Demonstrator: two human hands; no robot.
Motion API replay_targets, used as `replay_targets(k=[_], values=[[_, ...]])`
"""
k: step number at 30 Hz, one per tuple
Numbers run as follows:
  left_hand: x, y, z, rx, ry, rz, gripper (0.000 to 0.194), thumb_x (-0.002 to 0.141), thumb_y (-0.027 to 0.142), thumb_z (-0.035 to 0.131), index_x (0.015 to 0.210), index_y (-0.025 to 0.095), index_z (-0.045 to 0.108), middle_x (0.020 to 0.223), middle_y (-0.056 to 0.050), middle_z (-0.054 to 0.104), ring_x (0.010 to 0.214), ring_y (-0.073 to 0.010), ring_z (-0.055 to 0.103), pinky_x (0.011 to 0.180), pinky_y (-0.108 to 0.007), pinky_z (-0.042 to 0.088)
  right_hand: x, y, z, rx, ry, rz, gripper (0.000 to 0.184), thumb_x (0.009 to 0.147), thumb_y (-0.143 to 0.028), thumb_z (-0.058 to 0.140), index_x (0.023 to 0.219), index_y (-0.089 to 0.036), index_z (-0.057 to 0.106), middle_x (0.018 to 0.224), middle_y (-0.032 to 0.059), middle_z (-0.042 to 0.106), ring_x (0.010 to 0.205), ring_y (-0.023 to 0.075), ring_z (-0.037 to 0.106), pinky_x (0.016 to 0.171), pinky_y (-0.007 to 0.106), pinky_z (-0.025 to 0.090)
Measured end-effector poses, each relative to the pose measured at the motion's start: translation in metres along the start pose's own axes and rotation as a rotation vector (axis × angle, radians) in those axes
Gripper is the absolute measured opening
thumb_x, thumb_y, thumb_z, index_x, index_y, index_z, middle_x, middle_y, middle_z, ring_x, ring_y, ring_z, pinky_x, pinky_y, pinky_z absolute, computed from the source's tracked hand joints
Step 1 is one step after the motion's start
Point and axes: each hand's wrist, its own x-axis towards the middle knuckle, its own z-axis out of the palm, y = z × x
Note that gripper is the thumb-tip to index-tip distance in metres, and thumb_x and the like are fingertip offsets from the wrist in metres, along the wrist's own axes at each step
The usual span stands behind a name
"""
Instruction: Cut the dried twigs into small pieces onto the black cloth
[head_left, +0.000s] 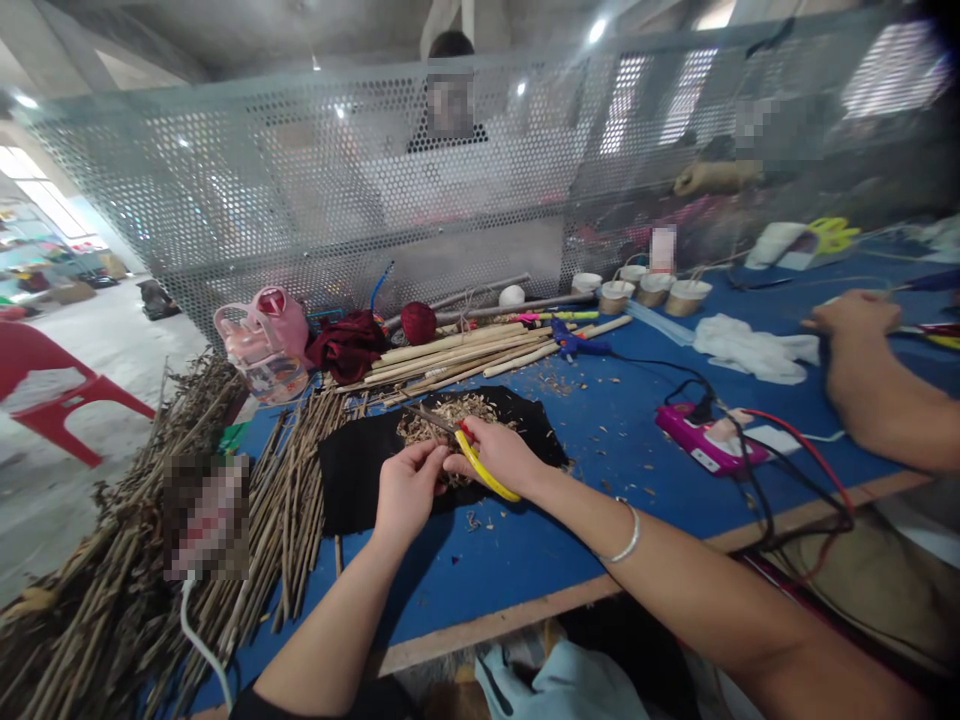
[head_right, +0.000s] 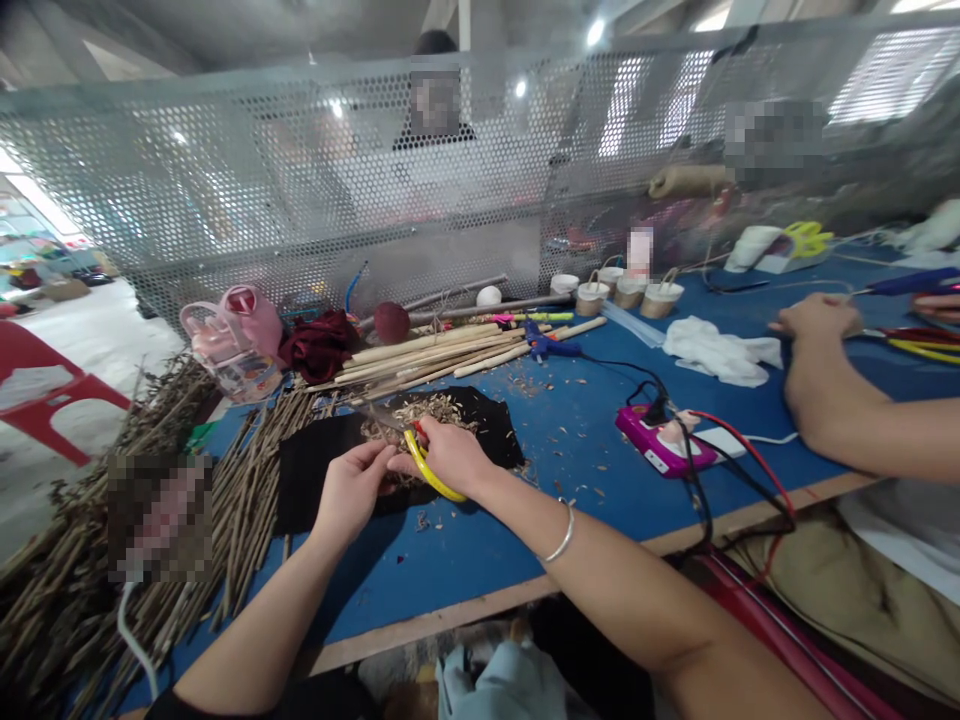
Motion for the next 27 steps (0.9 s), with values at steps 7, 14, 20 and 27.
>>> replay_targets(k=[7,14,20,27], values=[[-0.001,-0.005,0.004,-0.053,-0.081,0.019,0.037,0.069,0.044,0.062,0.089,0.014,0.07,0.065,-0.002,0.063,0.047,-0.0084,0.048,0.044,-0.019,0.044,-0.002,-0.002,-0.007,0.115,-0.016,-0.082,0.056,0.061,-0.061,0.064,0.092,-0.018,0.044,0.084,0.0045,0.058,0.074,0.0178,0.057,0.06,0.024,0.034],[-0.001,-0.007,0.004,-0.019,-0.08,0.005,0.037,0.069,0.044,0.062,0.091,0.016,0.07,0.063,-0.001,0.062,0.045,-0.0082,0.047,0.043,-0.02,0.045,0.0,0.002,-0.002,0.035,0.008,-0.08,0.057,0.063,-0.066,0.058,0.091,-0.018,0.043,0.075,0.0031,0.057,0.066,0.0172,0.055,0.057,0.025,0.032],[-0.001,-0.008,0.003,0.014,-0.063,0.03,0.034,0.071,0.042,0.059,0.091,0.016,0.07,0.069,-0.003,0.065,0.049,-0.0098,0.05,0.043,-0.021,0.047,0.0,0.005,0.004,0.021,0.038,-0.046,0.053,0.065,-0.07,0.053,0.082,-0.021,0.042,0.064,-0.0005,0.055,0.056,0.0147,0.052,0.049,0.023,0.025],[-0.001,-0.006,0.002,0.015,-0.06,0.013,0.033,0.073,0.042,0.058,0.088,0.016,0.07,0.069,-0.004,0.066,0.053,-0.0117,0.055,0.044,-0.02,0.046,0.002,0.005,0.007,0.007,0.028,-0.015,0.049,0.068,-0.069,0.05,0.074,-0.021,0.042,0.061,-0.0011,0.055,0.053,0.0127,0.05,0.048,0.022,0.025]])
